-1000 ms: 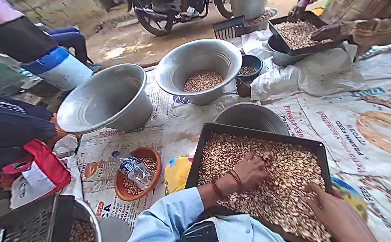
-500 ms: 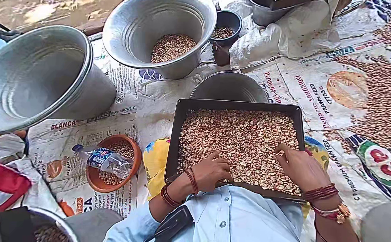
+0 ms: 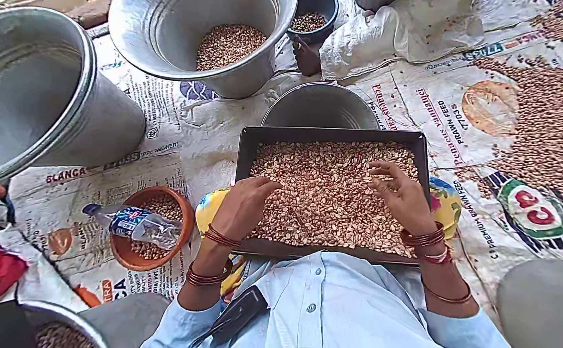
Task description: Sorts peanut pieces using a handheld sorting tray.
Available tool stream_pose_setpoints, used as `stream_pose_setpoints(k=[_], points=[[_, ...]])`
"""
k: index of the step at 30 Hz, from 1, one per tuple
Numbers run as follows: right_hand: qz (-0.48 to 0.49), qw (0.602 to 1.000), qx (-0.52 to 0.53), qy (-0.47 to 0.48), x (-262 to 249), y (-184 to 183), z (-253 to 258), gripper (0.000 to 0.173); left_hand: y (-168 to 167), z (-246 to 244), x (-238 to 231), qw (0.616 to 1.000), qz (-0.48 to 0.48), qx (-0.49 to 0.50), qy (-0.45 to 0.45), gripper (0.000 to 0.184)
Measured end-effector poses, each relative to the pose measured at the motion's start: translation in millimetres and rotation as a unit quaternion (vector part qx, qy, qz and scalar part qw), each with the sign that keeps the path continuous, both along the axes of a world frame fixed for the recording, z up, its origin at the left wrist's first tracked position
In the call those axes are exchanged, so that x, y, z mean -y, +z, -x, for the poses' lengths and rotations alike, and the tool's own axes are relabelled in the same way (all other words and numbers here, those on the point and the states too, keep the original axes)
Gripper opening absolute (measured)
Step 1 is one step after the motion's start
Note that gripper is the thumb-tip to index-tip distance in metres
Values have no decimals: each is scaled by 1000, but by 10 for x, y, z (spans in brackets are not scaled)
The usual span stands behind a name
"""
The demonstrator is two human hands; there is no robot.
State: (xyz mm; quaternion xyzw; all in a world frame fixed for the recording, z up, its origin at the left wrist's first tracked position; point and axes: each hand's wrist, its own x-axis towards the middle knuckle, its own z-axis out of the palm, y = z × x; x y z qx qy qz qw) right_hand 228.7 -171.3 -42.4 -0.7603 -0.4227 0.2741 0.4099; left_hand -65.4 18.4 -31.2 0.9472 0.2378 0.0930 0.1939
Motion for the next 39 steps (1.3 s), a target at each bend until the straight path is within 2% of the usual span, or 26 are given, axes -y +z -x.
stream_pose_setpoints(k=[2, 5, 7, 10, 11, 13, 15, 17, 19, 21, 24, 26, 29, 30, 31, 33, 35, 37, 39], points=[[47, 990, 126, -30, 62, 119, -232, 32, -10, 45, -1, 1000, -3, 8, 19, 28], [190, 954, 224, -66, 56, 257, -347, 36, -63, 26, 71, 1000, 11, 6, 15, 26], [313, 920, 230, -59, -98, 232, -293, 40, -110, -29, 141, 1000, 29, 5, 2, 26], [400, 896, 195, 8, -441, 120, 91, 60, -148, -160, 237, 998, 53, 5, -19, 25], [403, 895, 183, 45, -535, 102, 283, 65, -142, -199, 251, 998, 58, 3, -27, 26], [352, 913, 152, 140, -613, 96, 657, 64, -126, -242, 254, 998, 54, 3, -31, 28], [247, 934, 102, 236, -576, 96, 891, 53, -102, -225, 227, 999, 44, 6, -17, 28], [148, 947, 73, 275, -482, 88, 920, 45, -97, -158, 173, 1000, 30, 5, 5, 29], [134, 956, 117, 235, -338, 186, 763, 39, -108, -60, 115, 1000, 25, 3, 19, 29], [232, 944, 188, 142, -155, 385, 492, 39, -111, 42, 61, 999, 24, 3, 35, 29], [375, 893, 249, -16, 143, 562, 112, 37, -117, 152, -17, 998, 13, 11, 68, 29], [450, 863, 228, -38, 265, 574, -23, 37, -124, 183, -58, 996, -3, 17, 84, 28], [520, 840, 154, 21, 219, 382, 83, 47, -116, 125, -62, 996, -12, 24, 84, 28], [508, 849, 137, 48, 172, 293, 177, 52, -111, 84, -45, 996, -9, 28, 79, 28], [453, 881, 119, 73, 153, 209, 253, 54, -105, 43, -24, 997, -4, 30, 73, 28], [225, 967, 21, 113, 162, 24, 241, 49, -97, -20, 9, 998, 1, 35, 58, 29], [53, 990, -69, 109, 89, -26, 104, 45, -85, -34, 29, 998, 0, 42, 52, 29], [11, 998, 36, 46, 18, 71, -117, 44, -72, 7, 36, 998, -2, 46, 53, 30], [62, 984, 168, -10, -38, 142, -349, 45, -74, 62, 27, 998, -5, 43, 55, 31]])
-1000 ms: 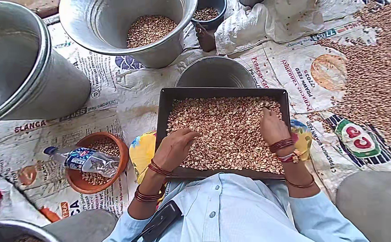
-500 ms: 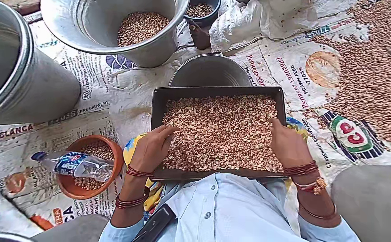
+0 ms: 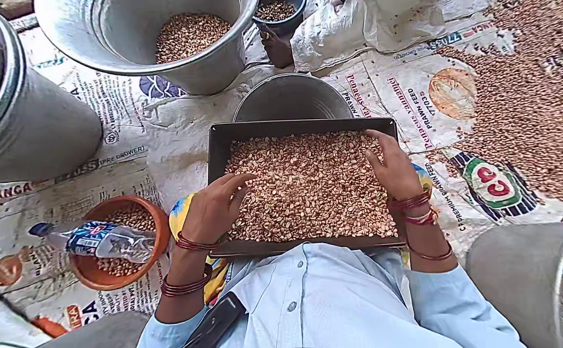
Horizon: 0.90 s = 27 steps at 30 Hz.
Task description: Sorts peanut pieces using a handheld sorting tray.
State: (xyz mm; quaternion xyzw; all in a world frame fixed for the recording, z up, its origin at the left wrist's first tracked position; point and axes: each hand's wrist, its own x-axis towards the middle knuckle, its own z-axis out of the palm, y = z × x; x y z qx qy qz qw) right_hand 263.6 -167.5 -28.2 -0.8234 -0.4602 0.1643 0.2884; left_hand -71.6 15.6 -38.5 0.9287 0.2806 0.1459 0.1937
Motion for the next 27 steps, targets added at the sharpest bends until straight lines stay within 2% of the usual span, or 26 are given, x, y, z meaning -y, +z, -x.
stream_pose_setpoints(k=[2, 5, 7, 10, 12, 14, 17, 21, 27], points=[[58, 997, 48, -18, -71, -3, -101, 48, -16, 44, -6, 1000, 2, -8, 5, 30], [139, 988, 62, -7, -279, -169, 44, 59, -52, 61, 21, 1000, 5, -8, 7, 30], [128, 990, 34, 45, -381, -287, 203, 65, -65, 30, 54, 1000, 7, -3, 7, 29], [-12, 994, -12, 105, -339, -276, 283, 51, -96, -93, 143, 1000, 1, 22, 4, 27], [-82, 995, 5, 64, -200, -161, 256, 33, -125, -208, 231, 999, 9, 32, -16, 25], [-93, 995, 32, 2, 5, -99, 187, 16, -145, -323, 310, 998, 19, 35, -47, 24], [-3, 997, 63, -37, 271, -73, 127, 12, -177, -469, 340, 996, 21, 37, -76, 24], [123, 989, 82, 13, 421, -183, 237, 13, -184, -588, 363, 995, 18, 30, -92, 22], [155, 980, 115, 50, 337, -396, 301, 15, -214, -586, 416, 994, 28, 11, -101, 23]])
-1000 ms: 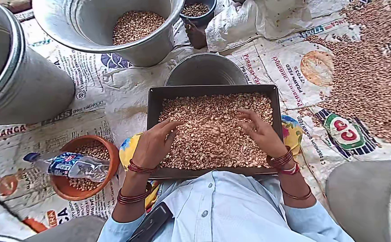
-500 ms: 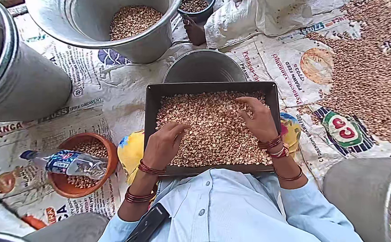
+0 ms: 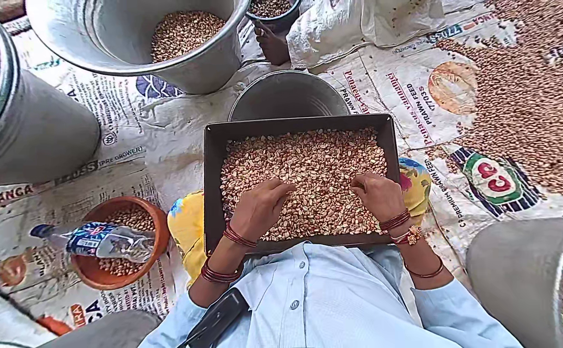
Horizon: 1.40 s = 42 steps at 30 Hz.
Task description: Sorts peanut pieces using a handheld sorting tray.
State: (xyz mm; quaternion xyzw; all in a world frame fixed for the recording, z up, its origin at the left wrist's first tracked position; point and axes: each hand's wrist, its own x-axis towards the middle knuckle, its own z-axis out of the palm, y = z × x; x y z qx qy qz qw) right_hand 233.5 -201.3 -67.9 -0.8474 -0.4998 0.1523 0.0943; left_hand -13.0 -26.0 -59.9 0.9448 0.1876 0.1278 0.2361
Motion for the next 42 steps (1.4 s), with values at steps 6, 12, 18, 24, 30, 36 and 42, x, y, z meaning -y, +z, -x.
stream_pose_setpoints(k=[6, 12, 18, 24, 30, 36, 42], points=[[170, 985, -3, 40, -202, 243, -25, 22, -36, 107, 3, 1000, 8, -30, 0, 23], [-256, 966, -19, 12, -344, 455, -125, 24, 14, 131, -2, 999, 13, -22, 36, 25], [124, 988, -41, -86, -276, 689, -160, 49, 339, 359, -156, 956, 59, -229, 177, 31], [352, 931, -92, -28, -195, 499, 142, 86, 397, 35, 121, 854, 144, -481, 138, 58], [348, 926, -129, 67, -233, 363, 437, 90, 173, -280, 293, 880, 292, -372, 40, 86], [109, 959, -262, 8, -154, 118, 423, 80, 158, -432, 336, 868, 476, -142, -18, 83], [-240, 899, -367, 11, -216, 174, 336, 45, 234, -198, 15, 959, 258, 77, 86, 37]])
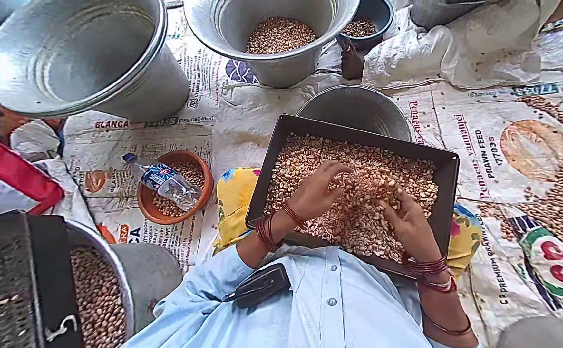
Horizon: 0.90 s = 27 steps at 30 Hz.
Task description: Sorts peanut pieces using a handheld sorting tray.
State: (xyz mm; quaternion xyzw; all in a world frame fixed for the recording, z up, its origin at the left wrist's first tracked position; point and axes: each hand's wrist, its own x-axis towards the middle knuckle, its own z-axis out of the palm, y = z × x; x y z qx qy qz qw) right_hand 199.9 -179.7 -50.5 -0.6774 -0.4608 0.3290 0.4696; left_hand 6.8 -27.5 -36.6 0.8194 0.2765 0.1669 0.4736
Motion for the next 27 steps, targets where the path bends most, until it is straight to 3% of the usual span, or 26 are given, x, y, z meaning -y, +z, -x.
stream_pose_setpoints(k=[2, 4, 12, 17, 20, 22, 24, 27], points=[[-36, 999, 37, 11, -36, 100, -92, 35, -43, 214, -182, 981, -171, -34, 90, 20], [-34, 997, 75, 0, -32, 191, -157, 31, -113, 416, -317, 959, -241, -78, 126, 12], [47, 963, 263, -41, 235, 207, -385, 28, -387, 497, -324, 946, -269, -159, 81, 8], [173, 943, 286, 1, 403, 240, -284, 20, -117, 410, -466, 944, -218, -248, -15, 11], [232, 935, 267, 37, 392, 228, -221, 19, 93, 363, -514, 953, -282, -47, 102, 20], [253, 929, 268, 32, 403, 232, -224, 21, 270, 333, -499, 944, -290, 18, 155, 31], [298, 913, 279, 17, 418, 258, -258, 31, 343, 406, -474, 948, -282, -36, 141, 32], [427, 864, 269, 10, 370, 349, -308, 52, 370, 545, -426, 937, -184, -280, 98, 36]])
